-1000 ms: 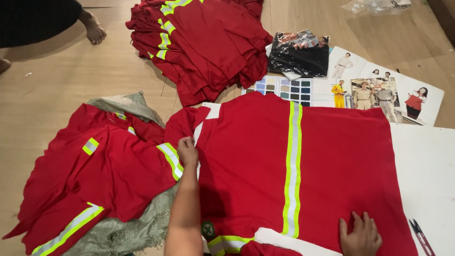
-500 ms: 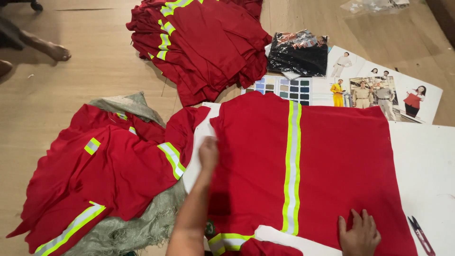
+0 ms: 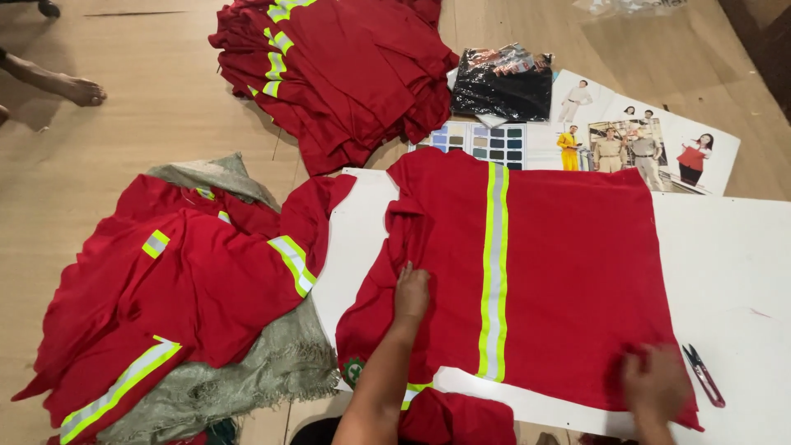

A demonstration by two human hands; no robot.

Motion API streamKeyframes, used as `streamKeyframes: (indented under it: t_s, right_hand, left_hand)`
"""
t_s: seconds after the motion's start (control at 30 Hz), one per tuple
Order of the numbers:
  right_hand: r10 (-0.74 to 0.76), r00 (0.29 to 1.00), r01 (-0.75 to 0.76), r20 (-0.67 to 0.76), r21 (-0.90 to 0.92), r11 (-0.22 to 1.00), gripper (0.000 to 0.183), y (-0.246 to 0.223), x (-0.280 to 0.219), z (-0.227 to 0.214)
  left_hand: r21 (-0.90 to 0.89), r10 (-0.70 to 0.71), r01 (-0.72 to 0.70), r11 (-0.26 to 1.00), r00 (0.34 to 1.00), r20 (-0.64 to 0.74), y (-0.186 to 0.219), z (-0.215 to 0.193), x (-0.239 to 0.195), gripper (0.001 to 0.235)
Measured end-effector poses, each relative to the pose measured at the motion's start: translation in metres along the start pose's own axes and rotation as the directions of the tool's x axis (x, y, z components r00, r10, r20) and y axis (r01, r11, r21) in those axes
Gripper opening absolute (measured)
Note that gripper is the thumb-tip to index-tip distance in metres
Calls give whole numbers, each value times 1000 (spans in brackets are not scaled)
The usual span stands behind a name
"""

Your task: Trimming loose threads and folding red uniform jackets on a flat board.

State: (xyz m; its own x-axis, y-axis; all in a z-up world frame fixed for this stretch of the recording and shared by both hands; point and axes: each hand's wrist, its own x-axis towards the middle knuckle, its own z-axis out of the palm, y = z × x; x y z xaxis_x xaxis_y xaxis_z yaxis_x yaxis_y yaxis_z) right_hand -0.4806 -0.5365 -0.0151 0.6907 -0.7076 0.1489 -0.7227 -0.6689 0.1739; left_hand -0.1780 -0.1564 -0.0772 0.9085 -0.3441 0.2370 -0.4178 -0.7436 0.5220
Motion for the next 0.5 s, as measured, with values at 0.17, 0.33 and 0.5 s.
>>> streamKeyframes:
  t_s: [0.17, 0.33, 0.5]
  right_hand:
    - [290, 939, -312, 186, 107, 944, 41, 75, 21, 36]
    - [336, 892, -261, 303, -262, 929, 38, 90, 23, 41]
    - [432, 896, -441, 101, 312, 842, 20, 84, 33, 34]
  left_hand:
    - [-586, -444, 293, 756, 886, -130, -12, 6, 3, 13]
    - [-981, -707, 196, -2, 693, 140, -24, -19, 5, 8]
    - [-952, -668, 80, -296, 695, 266, -44, -16, 1, 18]
